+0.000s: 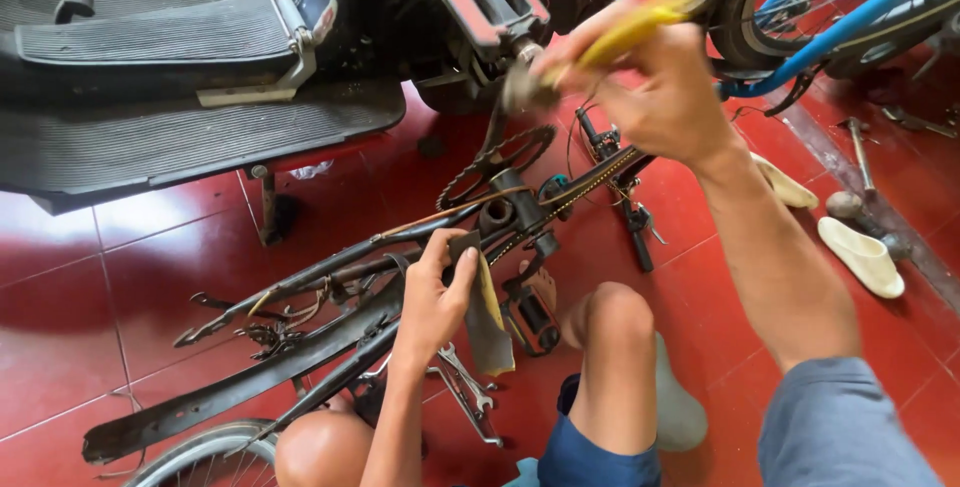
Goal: Performing final inspection and cleanup on a bicycle frame using a brush and a scraper to remove debris.
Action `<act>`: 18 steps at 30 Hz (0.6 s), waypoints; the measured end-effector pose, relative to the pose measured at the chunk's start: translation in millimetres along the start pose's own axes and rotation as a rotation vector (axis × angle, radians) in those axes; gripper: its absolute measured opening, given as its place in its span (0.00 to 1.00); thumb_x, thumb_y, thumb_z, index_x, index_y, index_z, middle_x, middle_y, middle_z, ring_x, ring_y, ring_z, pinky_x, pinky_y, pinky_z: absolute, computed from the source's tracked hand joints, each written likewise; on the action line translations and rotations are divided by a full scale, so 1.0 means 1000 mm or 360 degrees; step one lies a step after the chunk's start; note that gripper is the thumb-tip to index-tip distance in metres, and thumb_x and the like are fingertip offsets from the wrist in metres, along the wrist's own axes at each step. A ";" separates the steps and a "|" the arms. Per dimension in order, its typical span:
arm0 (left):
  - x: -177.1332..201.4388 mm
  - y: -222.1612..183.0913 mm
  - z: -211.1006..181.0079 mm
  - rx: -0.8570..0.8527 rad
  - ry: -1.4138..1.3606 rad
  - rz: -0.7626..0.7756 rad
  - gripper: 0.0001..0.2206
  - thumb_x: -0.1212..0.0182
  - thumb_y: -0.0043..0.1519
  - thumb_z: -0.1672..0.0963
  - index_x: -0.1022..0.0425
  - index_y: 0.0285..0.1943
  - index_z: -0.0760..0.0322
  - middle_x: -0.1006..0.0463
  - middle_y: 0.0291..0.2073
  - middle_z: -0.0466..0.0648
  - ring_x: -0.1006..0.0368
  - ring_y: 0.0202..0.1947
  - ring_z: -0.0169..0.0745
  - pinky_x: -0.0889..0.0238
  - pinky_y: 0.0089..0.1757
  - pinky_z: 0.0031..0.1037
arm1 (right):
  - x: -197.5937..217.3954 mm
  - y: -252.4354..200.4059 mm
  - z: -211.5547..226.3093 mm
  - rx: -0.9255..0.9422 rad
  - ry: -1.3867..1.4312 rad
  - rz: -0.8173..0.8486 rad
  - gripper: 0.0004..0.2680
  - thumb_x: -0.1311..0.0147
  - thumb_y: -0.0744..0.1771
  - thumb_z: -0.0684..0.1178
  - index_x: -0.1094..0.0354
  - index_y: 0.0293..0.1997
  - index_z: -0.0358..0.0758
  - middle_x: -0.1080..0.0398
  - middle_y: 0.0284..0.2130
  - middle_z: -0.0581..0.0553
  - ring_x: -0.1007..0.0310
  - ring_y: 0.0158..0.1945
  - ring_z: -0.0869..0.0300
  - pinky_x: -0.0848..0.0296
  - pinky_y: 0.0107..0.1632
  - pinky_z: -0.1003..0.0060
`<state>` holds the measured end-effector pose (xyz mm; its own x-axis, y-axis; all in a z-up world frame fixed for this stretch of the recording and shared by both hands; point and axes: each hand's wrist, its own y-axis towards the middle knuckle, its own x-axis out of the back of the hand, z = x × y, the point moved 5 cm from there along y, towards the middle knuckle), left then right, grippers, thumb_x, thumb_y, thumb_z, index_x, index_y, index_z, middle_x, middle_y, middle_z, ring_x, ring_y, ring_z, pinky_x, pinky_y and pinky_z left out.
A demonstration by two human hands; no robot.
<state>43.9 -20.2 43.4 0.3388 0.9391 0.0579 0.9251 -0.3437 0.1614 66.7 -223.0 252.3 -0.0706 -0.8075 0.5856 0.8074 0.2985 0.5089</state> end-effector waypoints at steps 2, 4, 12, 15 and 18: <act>0.000 -0.001 0.000 0.0010 -0.0026 0.0016 0.09 0.45 0.64 0.58 0.28 0.51 0.66 0.17 0.35 0.49 0.25 0.34 0.38 0.31 0.40 0.28 | 0.002 0.003 0.006 0.0204 -0.0149 -0.0135 0.06 0.47 0.70 0.28 0.39 0.45 0.30 0.26 0.45 0.36 0.23 0.51 0.50 0.23 0.58 0.60; 0.003 0.001 0.002 0.0071 -0.0029 0.0011 0.10 0.45 0.64 0.58 0.27 0.52 0.65 0.18 0.31 0.48 0.28 0.28 0.35 0.34 0.33 0.25 | 0.007 0.007 0.007 0.0500 -0.0405 -0.0396 0.06 0.47 0.72 0.32 0.40 0.48 0.33 0.28 0.51 0.36 0.27 0.56 0.46 0.41 0.76 0.43; 0.001 0.000 0.004 0.0126 -0.0042 0.0045 0.11 0.44 0.64 0.57 0.27 0.53 0.66 0.16 0.33 0.49 0.27 0.28 0.35 0.33 0.33 0.24 | 0.004 0.005 -0.005 0.0409 0.0025 -0.0481 0.08 0.50 0.72 0.33 0.42 0.53 0.37 0.31 0.49 0.39 0.27 0.54 0.50 0.27 0.64 0.57; 0.003 0.002 0.008 0.0101 -0.0056 0.0075 0.09 0.44 0.65 0.57 0.25 0.52 0.62 0.17 0.27 0.51 0.26 0.27 0.38 0.32 0.34 0.29 | -0.017 -0.010 -0.012 0.0198 0.0027 -0.0352 0.06 0.51 0.72 0.34 0.44 0.51 0.33 0.31 0.46 0.38 0.25 0.50 0.50 0.27 0.60 0.59; 0.002 0.004 0.007 0.0089 -0.0027 0.0056 0.09 0.43 0.65 0.57 0.25 0.52 0.62 0.18 0.27 0.51 0.26 0.28 0.38 0.31 0.34 0.29 | -0.022 -0.027 -0.032 -0.0049 0.0231 -0.0335 0.08 0.49 0.71 0.34 0.41 0.54 0.36 0.30 0.42 0.45 0.25 0.41 0.59 0.23 0.48 0.68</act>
<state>49.4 -20.0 37.1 0.3738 0.9264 0.0460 0.9205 -0.3766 0.1044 65.6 -230.1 205.6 -0.1562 -0.9155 0.3709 0.8014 0.1020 0.5893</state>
